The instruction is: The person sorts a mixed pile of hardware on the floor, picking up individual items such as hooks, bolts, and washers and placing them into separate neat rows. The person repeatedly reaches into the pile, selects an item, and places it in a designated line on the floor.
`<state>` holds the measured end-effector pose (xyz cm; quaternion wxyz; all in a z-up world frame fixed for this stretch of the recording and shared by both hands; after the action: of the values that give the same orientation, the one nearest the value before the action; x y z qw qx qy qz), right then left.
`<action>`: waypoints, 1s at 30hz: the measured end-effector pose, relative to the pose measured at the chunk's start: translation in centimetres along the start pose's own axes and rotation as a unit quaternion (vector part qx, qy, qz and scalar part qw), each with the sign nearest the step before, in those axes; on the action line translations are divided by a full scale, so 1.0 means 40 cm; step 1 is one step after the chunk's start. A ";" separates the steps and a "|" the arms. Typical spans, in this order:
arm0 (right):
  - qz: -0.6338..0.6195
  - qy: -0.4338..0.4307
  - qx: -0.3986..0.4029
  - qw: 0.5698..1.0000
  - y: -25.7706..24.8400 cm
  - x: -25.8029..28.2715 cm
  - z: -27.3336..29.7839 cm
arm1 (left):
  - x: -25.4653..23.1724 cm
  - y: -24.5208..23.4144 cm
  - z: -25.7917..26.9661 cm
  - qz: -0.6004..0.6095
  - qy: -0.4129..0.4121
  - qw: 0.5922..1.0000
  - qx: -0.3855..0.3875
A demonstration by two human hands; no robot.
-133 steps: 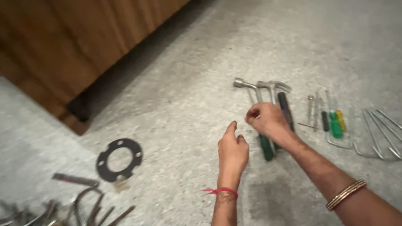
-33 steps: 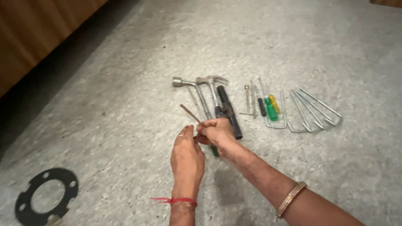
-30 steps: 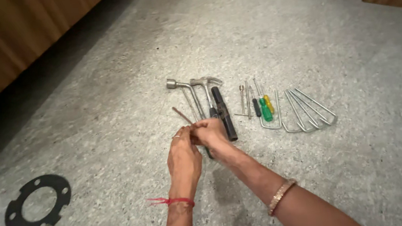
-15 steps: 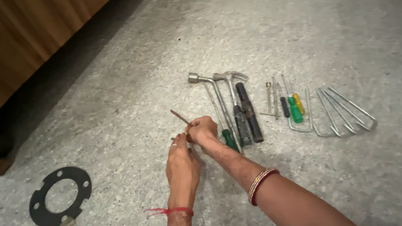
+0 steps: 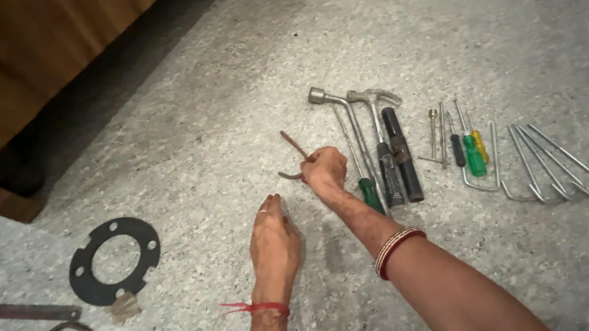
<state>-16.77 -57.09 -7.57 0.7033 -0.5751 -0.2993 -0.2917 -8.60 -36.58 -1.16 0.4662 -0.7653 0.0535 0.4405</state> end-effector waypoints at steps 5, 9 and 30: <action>0.042 -0.045 -0.027 0.998 -0.006 0.017 0.001 | 0.001 -0.039 0.006 0.006 0.018 1.000 -0.021; 0.036 -0.018 -0.019 0.999 -0.003 0.008 0.009 | 0.016 -0.074 0.002 -0.007 0.017 0.999 -0.030; 0.190 -0.241 0.176 0.935 0.113 0.697 0.570 | 0.092 -0.718 -0.078 -0.026 -0.165 0.984 -0.068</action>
<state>2.83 -35.74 14.28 0.7425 -0.5409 -0.3918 0.0517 9.72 -21.68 15.86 0.4265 -0.7131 -0.0742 0.5514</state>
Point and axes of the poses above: each hand's wrist, its own z-axis away from the middle knuckle, its own y-axis out of the palm, x = y × z, the point moved 8 cm from there along -z, towards the middle knuckle
